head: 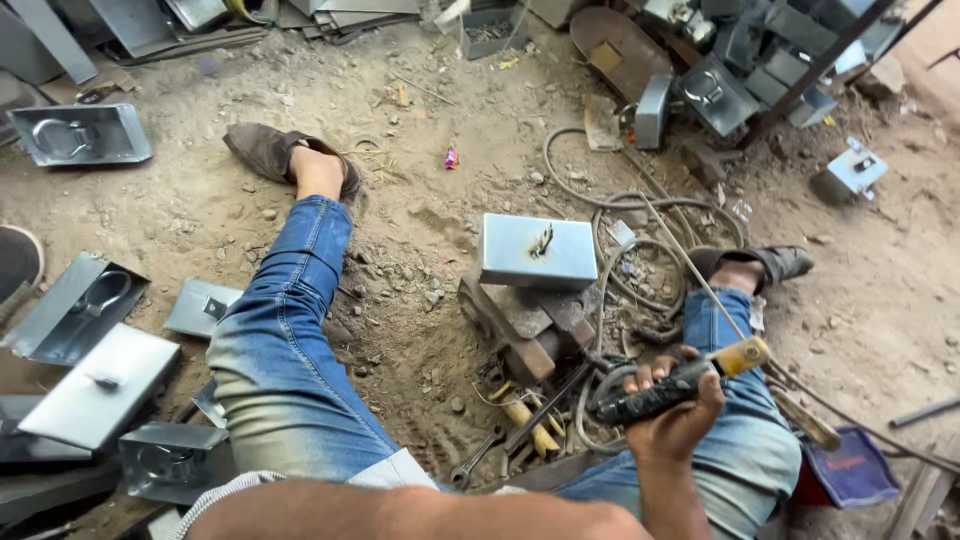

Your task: The person welds small metal components onto a rectangular metal box. They position metal tabs and join them to the box using a welding electrode, causing visible sparks while working on the ground.

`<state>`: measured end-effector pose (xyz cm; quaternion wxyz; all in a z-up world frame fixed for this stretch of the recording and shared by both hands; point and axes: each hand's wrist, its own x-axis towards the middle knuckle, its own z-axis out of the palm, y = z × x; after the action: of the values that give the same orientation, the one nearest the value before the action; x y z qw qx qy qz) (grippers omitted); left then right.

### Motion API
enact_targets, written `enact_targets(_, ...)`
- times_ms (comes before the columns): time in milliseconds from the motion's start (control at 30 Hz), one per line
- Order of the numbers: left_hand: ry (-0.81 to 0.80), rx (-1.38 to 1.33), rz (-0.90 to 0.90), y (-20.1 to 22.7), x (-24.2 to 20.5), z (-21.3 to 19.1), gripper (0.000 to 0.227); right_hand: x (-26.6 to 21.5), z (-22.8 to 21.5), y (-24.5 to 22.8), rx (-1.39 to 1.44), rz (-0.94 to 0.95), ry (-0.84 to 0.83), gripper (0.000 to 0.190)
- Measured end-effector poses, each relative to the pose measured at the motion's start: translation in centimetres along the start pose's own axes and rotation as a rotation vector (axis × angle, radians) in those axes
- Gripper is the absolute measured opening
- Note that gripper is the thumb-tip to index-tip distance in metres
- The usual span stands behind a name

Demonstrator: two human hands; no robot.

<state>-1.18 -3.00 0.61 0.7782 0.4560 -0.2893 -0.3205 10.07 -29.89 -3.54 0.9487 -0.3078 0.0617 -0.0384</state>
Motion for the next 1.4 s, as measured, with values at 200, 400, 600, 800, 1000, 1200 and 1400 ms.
enact_targets(200, 0.094, 0.034, 0.088, 2.9, -2.0, -3.0, 0.030, 0.1, 0.7, -0.2, -0.064, -0.018, 0.031, 0.047)
enact_targets(400, 0.050, 0.087, 0.091, 3.3, -1.3, -3.4, 0.025, 0.1, 0.7, 0.3, -0.099, -0.041, 0.090, 0.048)
enact_targets(600, 0.020, 0.108, 0.121, 1.7, -0.4, -3.5, 0.019, 0.6, 0.4, 0.1, -0.082, -0.053, 0.068, 0.050)
enact_targets(800, -0.043, 0.120, 0.249, 1.8, 3.6, -4.8, 0.014, 0.4, 1.6, -0.3, 0.051, -0.033, 0.057, 0.041)
enact_targets(1000, 0.651, 0.088, -0.062, 1.0, 1.3, -11.1, 0.029, 0.9, 5.2, -7.4, -0.025, -0.423, -0.048, 0.046)
enact_targets(1200, 1.107, -0.093, -0.511, -9.8, -0.6, -16.4, 0.029, -1.1, 9.5, -20.7, -0.217, -0.597, -0.014, 0.048)
enact_targets(1400, 1.153, -0.418, -0.377, -11.5, -2.8, -17.3, 0.032, -6.7, 13.5, -21.2, -0.238, -0.639, -0.337, 0.048)
